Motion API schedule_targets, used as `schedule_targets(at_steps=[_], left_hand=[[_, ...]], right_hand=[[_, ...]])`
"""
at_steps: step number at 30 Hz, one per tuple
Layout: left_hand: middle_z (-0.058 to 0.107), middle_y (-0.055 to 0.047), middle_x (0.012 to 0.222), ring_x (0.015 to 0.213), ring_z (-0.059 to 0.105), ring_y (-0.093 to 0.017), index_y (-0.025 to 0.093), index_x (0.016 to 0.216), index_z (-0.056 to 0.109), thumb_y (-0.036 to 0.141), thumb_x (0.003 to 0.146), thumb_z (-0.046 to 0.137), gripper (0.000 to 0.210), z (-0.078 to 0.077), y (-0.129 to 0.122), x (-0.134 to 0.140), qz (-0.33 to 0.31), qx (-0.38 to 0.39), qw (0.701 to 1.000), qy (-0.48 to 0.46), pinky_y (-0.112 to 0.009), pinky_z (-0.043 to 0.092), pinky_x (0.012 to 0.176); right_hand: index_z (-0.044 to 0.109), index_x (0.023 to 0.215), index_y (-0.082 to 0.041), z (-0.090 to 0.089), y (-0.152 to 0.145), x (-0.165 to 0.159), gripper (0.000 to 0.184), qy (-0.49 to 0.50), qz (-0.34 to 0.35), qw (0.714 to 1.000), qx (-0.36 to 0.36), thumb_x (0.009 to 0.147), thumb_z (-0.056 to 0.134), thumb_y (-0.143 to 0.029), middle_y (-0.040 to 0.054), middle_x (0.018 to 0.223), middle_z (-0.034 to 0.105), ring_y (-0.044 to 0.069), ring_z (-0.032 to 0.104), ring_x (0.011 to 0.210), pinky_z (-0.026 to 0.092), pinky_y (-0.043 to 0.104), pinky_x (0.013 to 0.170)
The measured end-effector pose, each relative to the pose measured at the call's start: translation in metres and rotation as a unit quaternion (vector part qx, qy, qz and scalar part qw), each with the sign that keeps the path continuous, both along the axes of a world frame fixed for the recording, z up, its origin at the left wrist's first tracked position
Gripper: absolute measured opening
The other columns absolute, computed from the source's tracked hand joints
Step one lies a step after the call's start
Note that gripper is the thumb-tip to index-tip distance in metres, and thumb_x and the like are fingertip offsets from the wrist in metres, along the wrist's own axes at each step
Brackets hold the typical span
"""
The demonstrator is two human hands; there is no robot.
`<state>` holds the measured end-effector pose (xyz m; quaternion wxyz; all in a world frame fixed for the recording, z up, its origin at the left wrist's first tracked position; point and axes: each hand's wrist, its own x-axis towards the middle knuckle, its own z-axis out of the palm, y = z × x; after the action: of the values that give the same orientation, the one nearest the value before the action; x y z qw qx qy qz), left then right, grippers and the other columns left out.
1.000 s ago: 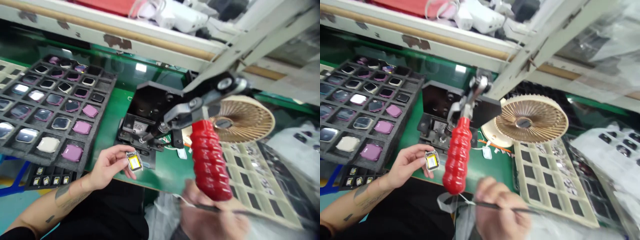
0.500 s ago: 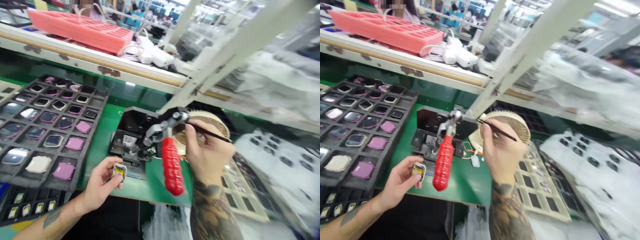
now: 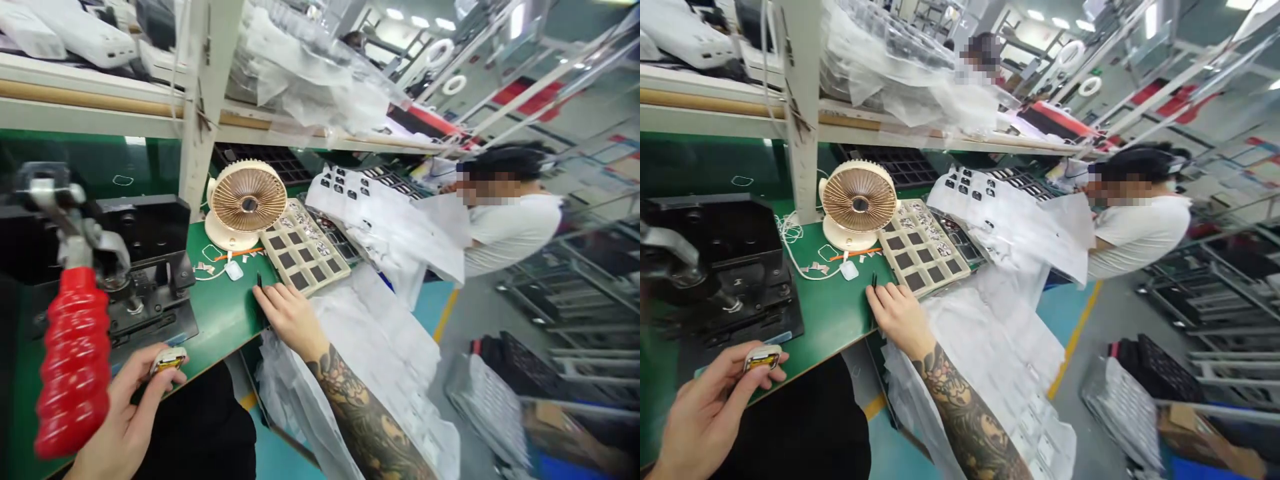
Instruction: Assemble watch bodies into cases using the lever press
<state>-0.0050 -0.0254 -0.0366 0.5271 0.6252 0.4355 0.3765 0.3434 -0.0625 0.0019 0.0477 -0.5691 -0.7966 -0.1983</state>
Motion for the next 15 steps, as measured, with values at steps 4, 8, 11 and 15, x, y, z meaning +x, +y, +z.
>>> schedule_targets(at_steps=[4,8,11,15], left_hand=[[0.088,-0.001,0.104,0.084,0.085,-0.018,0.026,0.131,0.076,0.036,0.111,0.071,0.023,-0.007,0.003,0.005,-0.024,0.046,0.999,0.01,-0.025,0.072,0.084],[0.088,0.0,0.103,0.088,0.087,-0.019,0.028,0.135,0.075,0.034,0.109,0.073,0.026,-0.017,0.005,-0.004,-0.046,0.085,0.995,0.031,-0.023,0.072,0.087],[0.087,0.0,0.097,0.086,0.086,-0.019,0.028,0.135,0.076,0.034,0.108,0.075,0.028,-0.019,0.008,-0.006,-0.067,0.119,0.99,0.046,-0.022,0.071,0.085],[0.085,-0.004,0.095,0.083,0.084,-0.022,0.024,0.131,0.079,0.038,0.106,0.077,0.028,-0.013,0.009,0.003,-0.06,0.096,0.993,0.032,-0.025,0.071,0.08]], right_hand=[[0.072,0.142,-0.018,-0.005,0.002,0.022,0.035,0.06,-0.052,0.996,-0.027,0.115,0.05,-0.015,0.012,0.115,0.08,0.025,0.071,0.101,0.056,0.04,0.084],[0.077,0.134,-0.022,0.012,0.042,0.084,0.035,0.146,-0.203,0.968,0.019,0.114,0.048,-0.021,0.0132,0.119,0.078,0.028,0.071,0.113,0.057,0.04,0.098],[0.079,0.13,-0.018,0.027,0.093,0.136,0.037,0.14,-0.26,0.955,0.002,0.111,0.048,-0.02,0.0165,0.126,0.078,0.031,0.07,0.12,0.056,0.041,0.105],[0.086,0.118,-0.019,0.037,0.153,0.172,0.026,0.12,-0.275,0.95,-0.081,0.101,0.066,-0.017,0.012,0.116,0.084,0.026,0.073,0.11,0.054,0.034,0.102]])
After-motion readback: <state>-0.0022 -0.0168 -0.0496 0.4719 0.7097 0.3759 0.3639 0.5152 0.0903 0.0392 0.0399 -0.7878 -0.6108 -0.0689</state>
